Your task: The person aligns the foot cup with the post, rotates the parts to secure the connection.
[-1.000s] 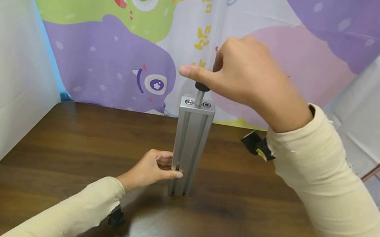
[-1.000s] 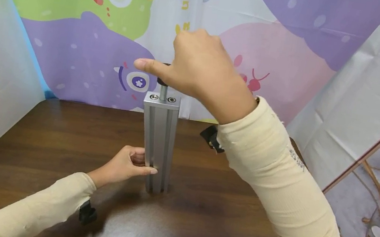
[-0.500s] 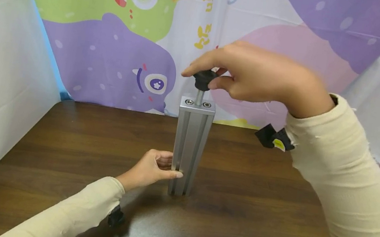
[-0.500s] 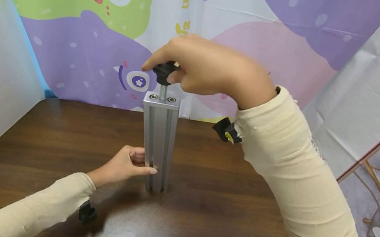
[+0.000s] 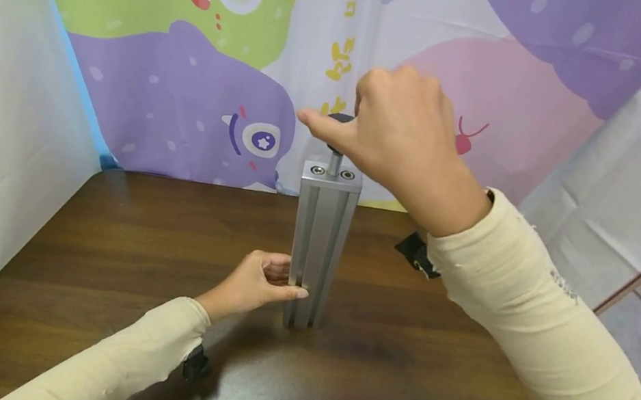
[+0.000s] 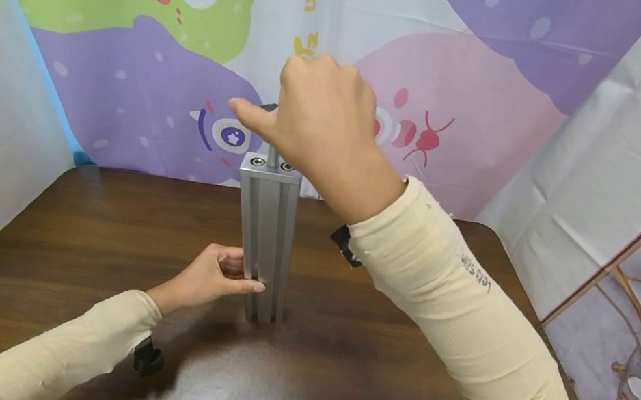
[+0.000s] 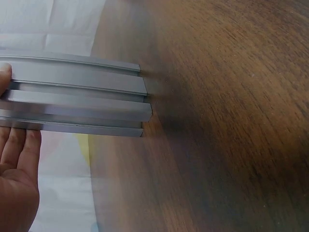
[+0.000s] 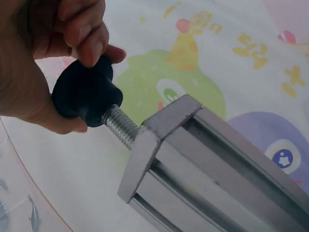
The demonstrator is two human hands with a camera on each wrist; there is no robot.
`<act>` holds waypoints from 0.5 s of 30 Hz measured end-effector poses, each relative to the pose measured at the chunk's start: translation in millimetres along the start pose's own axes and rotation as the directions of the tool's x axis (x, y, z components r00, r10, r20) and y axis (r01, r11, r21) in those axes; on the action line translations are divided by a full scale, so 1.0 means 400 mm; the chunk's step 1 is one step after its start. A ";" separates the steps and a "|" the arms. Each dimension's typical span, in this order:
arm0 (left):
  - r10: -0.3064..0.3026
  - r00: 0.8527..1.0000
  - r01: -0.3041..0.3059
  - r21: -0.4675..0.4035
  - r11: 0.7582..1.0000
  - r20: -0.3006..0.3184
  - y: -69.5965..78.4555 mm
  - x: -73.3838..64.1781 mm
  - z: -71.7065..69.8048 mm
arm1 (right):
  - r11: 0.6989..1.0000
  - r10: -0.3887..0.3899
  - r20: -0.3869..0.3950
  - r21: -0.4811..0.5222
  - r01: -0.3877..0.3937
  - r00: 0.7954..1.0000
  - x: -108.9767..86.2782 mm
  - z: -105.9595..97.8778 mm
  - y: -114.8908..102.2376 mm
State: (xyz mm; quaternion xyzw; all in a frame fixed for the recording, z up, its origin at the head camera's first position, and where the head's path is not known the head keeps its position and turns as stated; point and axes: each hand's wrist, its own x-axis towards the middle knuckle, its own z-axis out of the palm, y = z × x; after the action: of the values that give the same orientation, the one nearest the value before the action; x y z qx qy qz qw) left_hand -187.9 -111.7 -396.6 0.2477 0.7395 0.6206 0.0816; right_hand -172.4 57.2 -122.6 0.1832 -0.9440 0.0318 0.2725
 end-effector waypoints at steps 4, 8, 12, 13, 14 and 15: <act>0.003 1.000 -0.003 -0.001 1.000 0.001 -0.001 0.001 -0.001 | 0.999 0.033 -0.021 -0.018 -0.033 0.999 0.000 0.007 -0.008; -0.005 1.000 0.005 0.003 1.000 -0.007 -0.002 0.001 -0.003 | 0.999 0.031 0.022 -0.013 -0.031 0.999 0.003 0.001 -0.007; -0.013 1.000 0.013 0.006 1.000 -0.003 -0.002 0.000 -0.002 | 0.996 -0.022 0.153 0.090 0.008 0.988 0.004 -0.024 0.013; -0.013 1.000 0.013 0.006 1.000 -0.003 -0.002 0.000 -0.002 | 0.991 -0.059 0.206 0.133 0.032 0.977 0.006 -0.033 0.022; -0.013 1.000 0.013 0.005 1.000 -0.002 -0.001 -0.001 -0.002 | 0.982 -0.109 0.260 0.178 0.063 0.960 0.008 -0.041 0.032; -0.011 1.000 0.011 0.007 1.000 -0.003 0.000 -0.001 -0.002 | 0.969 -0.171 0.309 0.222 0.103 0.936 0.011 -0.049 0.045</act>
State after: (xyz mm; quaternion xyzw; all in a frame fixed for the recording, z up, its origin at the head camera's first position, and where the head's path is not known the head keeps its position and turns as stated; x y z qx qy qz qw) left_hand -187.8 -112.7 -396.6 0.2430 0.7430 0.6180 0.0832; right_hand -172.5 75.8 -103.0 0.2783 -0.9527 0.0780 0.0941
